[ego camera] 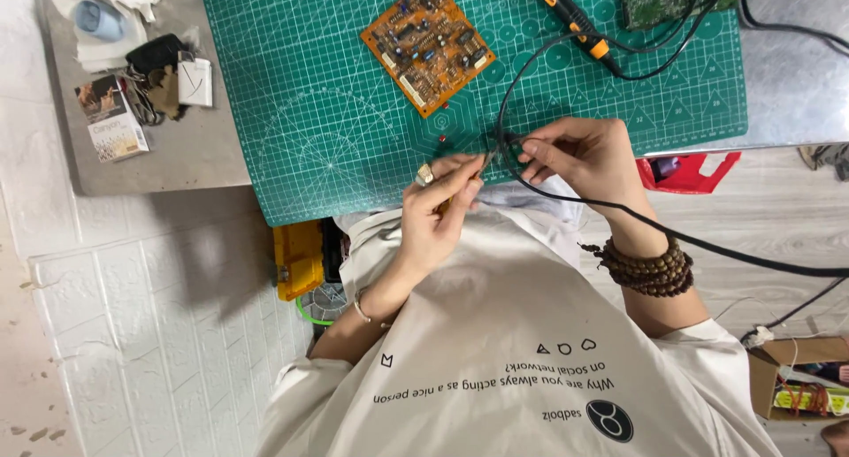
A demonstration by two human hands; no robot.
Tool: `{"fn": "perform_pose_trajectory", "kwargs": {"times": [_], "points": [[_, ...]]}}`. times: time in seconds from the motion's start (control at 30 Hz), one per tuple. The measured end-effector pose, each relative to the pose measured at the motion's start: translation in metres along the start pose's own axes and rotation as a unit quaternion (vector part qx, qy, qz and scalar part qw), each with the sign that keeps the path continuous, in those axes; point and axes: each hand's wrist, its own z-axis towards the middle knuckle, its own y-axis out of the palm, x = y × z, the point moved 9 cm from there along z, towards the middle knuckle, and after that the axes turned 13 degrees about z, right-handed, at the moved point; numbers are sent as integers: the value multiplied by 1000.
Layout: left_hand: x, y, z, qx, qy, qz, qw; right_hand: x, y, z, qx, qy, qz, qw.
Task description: Inspecting and manipulating components on a circuit board using a small tool
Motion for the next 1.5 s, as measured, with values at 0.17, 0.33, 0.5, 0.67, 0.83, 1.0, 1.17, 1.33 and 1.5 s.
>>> {"fn": "perform_pose_trajectory", "kwargs": {"times": [0.17,0.33,0.5,0.67,0.83,1.0,1.17,1.33,1.5], "points": [[-10,13,10,-10,-9,-58,998,-8,8,0,8,-11,-2,1000],[-13,12,13,-33,-21,-95,995,-3,1,0,21,-19,0,1000],[9,-15,24,-47,-4,-19,999,-27,-1,-8,25,-129,-163,978],[23,-25,35,-112,-11,22,993,-53,2,-22,48,-232,-220,946],[16,-14,49,-122,-13,-28,992,-34,-25,-15,60,-208,-31,976],[22,-11,61,-100,26,-119,987,-8,28,-4,-180,1,92,979],[12,-6,57,-100,16,-144,984,-15,56,2,-212,26,21,977],[-3,3,43,-110,-17,-180,977,-22,47,6,-154,-5,109,982],[4,-11,37,-122,-20,-187,975,-14,-15,22,19,-70,309,948]]}}
